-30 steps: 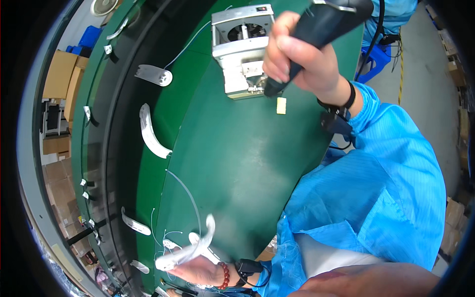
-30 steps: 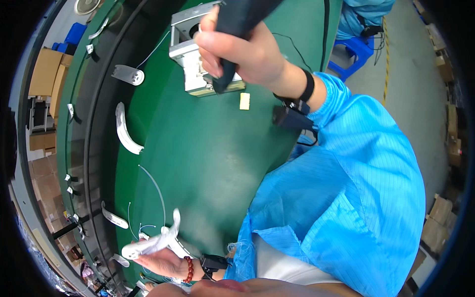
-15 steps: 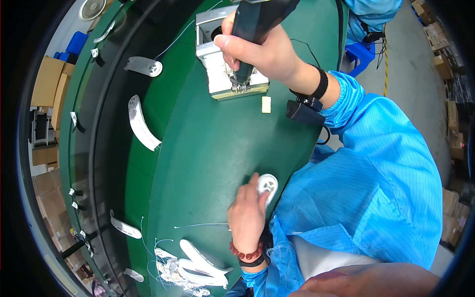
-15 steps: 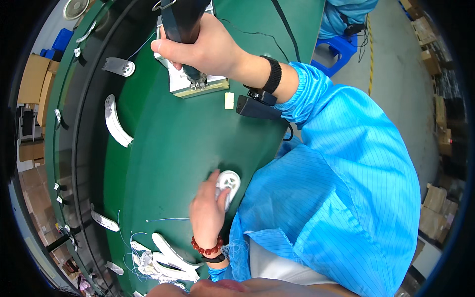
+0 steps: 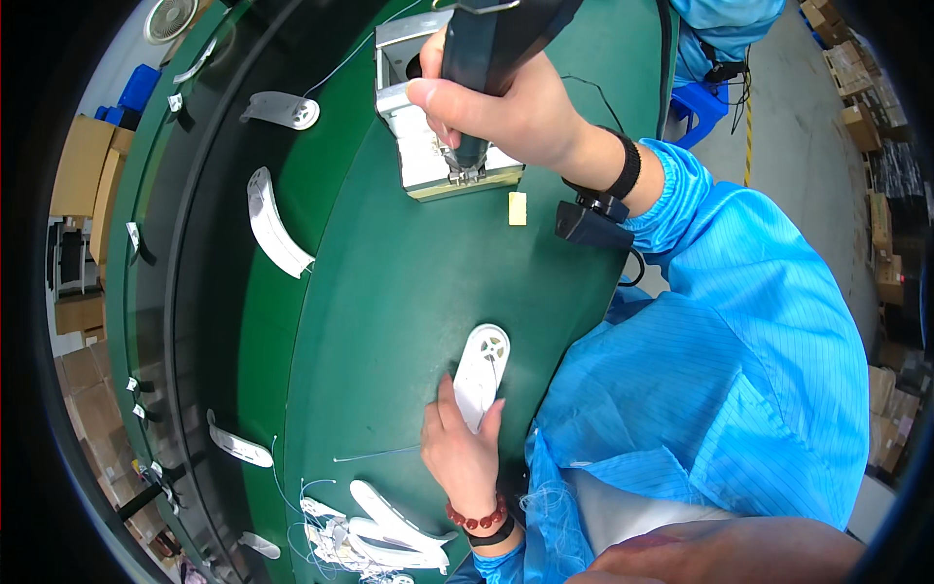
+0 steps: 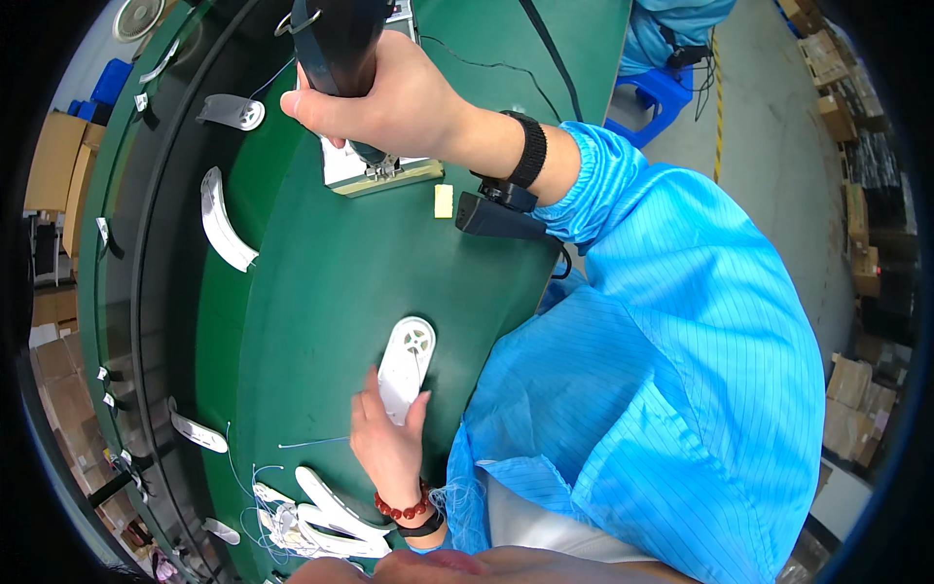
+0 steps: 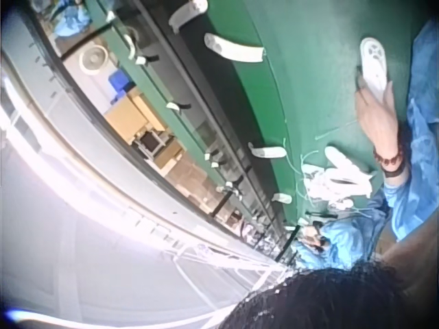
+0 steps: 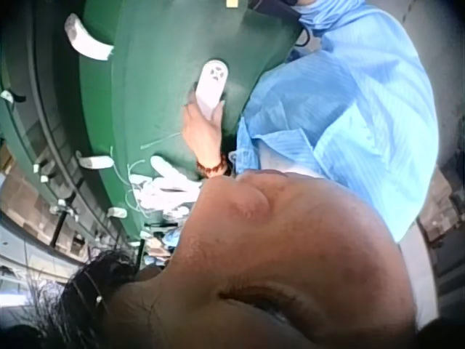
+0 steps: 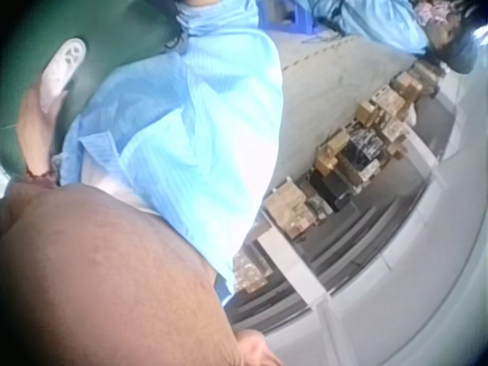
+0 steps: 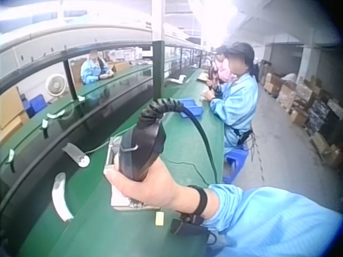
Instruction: Assembling white plastic housings using a handheld power screwdriver on a factory production line.
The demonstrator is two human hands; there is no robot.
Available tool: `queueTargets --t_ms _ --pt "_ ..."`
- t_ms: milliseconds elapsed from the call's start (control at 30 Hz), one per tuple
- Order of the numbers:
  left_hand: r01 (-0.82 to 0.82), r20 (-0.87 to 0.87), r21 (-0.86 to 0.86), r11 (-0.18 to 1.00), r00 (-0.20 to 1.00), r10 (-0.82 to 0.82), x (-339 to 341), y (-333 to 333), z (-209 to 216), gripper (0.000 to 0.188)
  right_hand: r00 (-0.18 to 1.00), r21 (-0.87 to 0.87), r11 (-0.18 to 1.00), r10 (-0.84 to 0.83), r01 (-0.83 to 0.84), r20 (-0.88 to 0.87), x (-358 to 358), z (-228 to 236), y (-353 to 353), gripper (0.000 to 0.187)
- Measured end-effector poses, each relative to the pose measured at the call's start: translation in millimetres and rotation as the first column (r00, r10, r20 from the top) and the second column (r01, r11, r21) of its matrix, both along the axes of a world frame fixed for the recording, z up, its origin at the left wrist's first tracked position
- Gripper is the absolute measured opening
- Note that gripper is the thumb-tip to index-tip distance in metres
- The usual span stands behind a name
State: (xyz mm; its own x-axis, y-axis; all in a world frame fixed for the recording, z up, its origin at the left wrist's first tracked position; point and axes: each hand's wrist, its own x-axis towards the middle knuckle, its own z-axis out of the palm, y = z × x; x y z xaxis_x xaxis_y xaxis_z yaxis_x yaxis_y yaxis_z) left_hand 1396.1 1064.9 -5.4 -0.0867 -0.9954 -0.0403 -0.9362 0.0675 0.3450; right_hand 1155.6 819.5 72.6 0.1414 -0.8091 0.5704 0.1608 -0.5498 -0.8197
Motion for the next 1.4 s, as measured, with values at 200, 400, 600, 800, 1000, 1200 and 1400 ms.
queueTargets --t_ms 200,400,600,800,1000,1200,1400 --pt "0.034 -0.129 -0.204 0.978 0.990 -0.061 6.3 -27.7 -12.1 0.072 0.999 0.018 0.999 -0.027 0.027 -0.021 19.8 -4.4 7.9 0.019" --pt "0.039 -0.086 -0.270 0.962 0.994 -0.065 19.7 -42.2 -27.2 0.069 0.999 -0.004 0.999 -0.039 0.039 -0.018 34.0 -7.9 17.2 0.018" --pt "0.003 -0.126 -0.315 0.949 0.991 -0.045 39.0 -39.6 -37.2 0.068 0.999 -0.084 0.996 -0.012 0.008 -0.048 54.3 -13.3 15.6 0.014" --pt "0.008 -0.129 -0.329 0.944 0.990 -0.053 48.7 -38.1 -40.0 0.068 0.999 -0.127 0.991 -0.041 0.036 -0.033 64.0 -17.4 19.2 0.015" --pt "0.051 -0.130 -0.329 0.943 0.987 -0.098 50.7 -48.0 -33.3 0.068 0.992 -0.072 0.995 -0.072 0.065 -0.102 59.8 -17.4 17.9 0.018" --pt "0.001 -0.128 -0.308 0.951 0.991 -0.043 51.2 -38.7 -32.8 0.068 0.997 -0.023 0.999 -0.033 0.031 -0.073 69.3 -14.0 14.7 0.018" --pt "0.008 -0.146 -0.306 0.952 0.988 -0.055 48.5 -39.7 -27.7 0.067 0.993 -0.012 0.998 -0.059 0.058 -0.101 69.7 -9.3 19.1 0.019"
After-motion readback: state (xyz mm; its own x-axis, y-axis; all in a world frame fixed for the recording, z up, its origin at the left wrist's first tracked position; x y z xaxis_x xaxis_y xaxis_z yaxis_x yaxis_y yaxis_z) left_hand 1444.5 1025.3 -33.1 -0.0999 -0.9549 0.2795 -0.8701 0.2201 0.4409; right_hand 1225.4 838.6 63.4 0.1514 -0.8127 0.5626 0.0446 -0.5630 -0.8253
